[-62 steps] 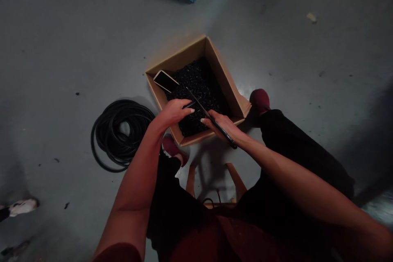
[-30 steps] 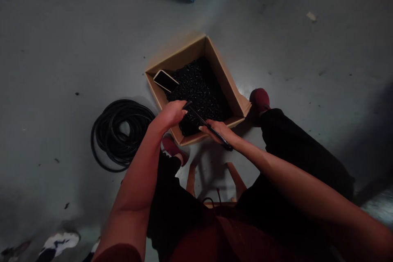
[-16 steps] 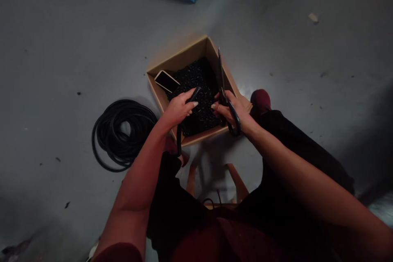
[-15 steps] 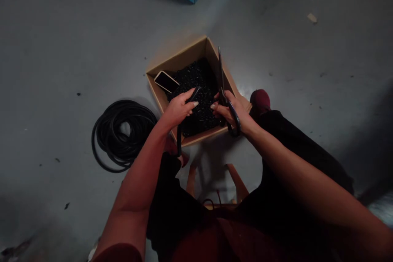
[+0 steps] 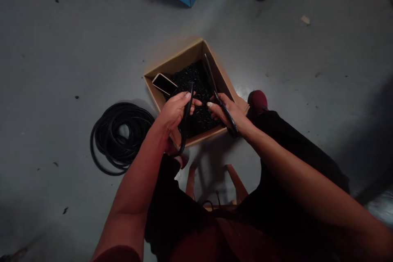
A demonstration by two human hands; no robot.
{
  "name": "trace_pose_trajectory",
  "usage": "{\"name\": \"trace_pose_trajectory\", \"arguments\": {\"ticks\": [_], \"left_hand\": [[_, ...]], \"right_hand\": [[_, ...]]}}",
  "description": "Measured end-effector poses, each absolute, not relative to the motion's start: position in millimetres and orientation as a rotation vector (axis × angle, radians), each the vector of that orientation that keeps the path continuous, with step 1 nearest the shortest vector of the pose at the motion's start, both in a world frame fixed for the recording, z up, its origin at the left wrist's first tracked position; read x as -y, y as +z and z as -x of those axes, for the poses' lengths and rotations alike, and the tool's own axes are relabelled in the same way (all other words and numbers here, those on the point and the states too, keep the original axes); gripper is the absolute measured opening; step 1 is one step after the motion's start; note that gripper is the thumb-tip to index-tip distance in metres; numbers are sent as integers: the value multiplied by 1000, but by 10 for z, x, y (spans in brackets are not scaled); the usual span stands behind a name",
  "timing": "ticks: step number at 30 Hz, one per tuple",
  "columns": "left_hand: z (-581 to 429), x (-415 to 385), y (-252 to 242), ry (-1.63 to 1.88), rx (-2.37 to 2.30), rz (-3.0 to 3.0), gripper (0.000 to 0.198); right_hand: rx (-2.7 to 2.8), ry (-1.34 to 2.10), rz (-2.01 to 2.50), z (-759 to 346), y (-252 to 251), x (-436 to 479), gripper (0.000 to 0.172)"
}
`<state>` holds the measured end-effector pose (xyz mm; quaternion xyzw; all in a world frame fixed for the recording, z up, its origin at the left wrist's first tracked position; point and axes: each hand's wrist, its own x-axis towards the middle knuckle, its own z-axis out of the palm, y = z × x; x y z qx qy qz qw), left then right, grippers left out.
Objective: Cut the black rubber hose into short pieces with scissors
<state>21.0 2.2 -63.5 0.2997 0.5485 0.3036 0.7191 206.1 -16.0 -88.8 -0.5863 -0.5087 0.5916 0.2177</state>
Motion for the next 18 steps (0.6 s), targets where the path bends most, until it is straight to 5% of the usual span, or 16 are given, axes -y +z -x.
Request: {"name": "trace_pose_trajectory", "arguments": {"ticks": [18], "left_hand": [[-55, -94, -547, 619, -1417, -1247, 31]], "right_hand": [[1581, 1647, 1635, -2068, -922, 209, 47]]}}
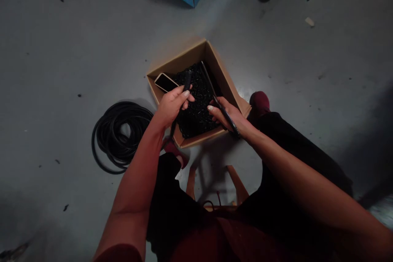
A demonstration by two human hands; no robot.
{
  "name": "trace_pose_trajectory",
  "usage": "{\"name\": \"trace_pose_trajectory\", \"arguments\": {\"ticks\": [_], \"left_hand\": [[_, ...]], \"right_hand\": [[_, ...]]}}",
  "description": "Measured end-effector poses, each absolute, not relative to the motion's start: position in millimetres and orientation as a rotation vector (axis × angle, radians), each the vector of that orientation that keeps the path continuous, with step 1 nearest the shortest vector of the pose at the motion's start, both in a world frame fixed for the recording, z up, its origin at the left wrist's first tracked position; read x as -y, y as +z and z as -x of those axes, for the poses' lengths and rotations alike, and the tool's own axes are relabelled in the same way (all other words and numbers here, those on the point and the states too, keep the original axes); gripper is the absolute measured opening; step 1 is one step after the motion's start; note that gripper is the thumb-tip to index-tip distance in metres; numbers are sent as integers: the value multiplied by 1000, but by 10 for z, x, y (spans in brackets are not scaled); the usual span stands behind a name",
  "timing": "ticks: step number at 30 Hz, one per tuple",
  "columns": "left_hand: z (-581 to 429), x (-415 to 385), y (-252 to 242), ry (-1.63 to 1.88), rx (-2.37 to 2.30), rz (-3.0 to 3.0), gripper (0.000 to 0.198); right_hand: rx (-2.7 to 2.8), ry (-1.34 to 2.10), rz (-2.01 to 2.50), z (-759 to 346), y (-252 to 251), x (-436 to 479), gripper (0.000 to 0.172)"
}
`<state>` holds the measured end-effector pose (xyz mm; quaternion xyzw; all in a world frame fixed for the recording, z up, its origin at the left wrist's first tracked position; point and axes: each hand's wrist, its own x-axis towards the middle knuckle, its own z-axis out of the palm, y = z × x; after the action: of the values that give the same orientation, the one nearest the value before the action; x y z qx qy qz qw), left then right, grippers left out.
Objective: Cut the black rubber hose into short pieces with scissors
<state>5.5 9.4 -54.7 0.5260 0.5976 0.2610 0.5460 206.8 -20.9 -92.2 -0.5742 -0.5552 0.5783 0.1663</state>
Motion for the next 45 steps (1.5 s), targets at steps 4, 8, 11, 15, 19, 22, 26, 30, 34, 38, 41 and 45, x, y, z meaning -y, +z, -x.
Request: {"name": "trace_pose_trajectory", "arguments": {"ticks": [4, 8, 11, 15, 19, 22, 26, 30, 34, 38, 41, 45], "left_hand": [[-4, -108, -535, 361, -1650, -1655, 29], [-21, -107, -540, 250, -1695, -1794, 30], [-33, -102, -558, 190, -1727, -1856, 30], [-46, -84, -585, 97, -1741, -1948, 32], [-75, -51, -615, -15, -1756, -2016, 34], [-105, -26, -629, -85, -1775, -2050, 35], [-138, -8, -623, -180, -1814, -2085, 36], [-156, 2, -607, -240, -1829, -2113, 36], [-174, 19, -602, -283, -1821, -2153, 37], [-193, 37, -605, -316, -1793, -2190, 40], [-196, 42, -608, -315, -1760, -2211, 41], [-197, 47, -617, -324, -1749, -2241, 41]], "right_hand": [[1621, 1649, 1615, -2069, -895, 225, 48], [1676, 1667, 1621, -2041, -847, 250, 52], [1745, 1674, 1647, -2014, -816, 267, 55], [1846, 1675, 1662, -1989, -819, 285, 59], [1873, 1671, 1672, -1980, -850, 299, 60], [1875, 1678, 1681, -1975, -852, 301, 60], [1896, 1689, 1706, -1964, -833, 295, 59], [1921, 1691, 1721, -1955, -820, 288, 59], [1931, 1704, 1721, -1957, -842, 291, 58], [1943, 1697, 1709, -1966, -883, 302, 57], [1927, 1698, 1684, -1962, -892, 312, 55], [1857, 1660, 1729, -1941, -898, 329, 43]]}}
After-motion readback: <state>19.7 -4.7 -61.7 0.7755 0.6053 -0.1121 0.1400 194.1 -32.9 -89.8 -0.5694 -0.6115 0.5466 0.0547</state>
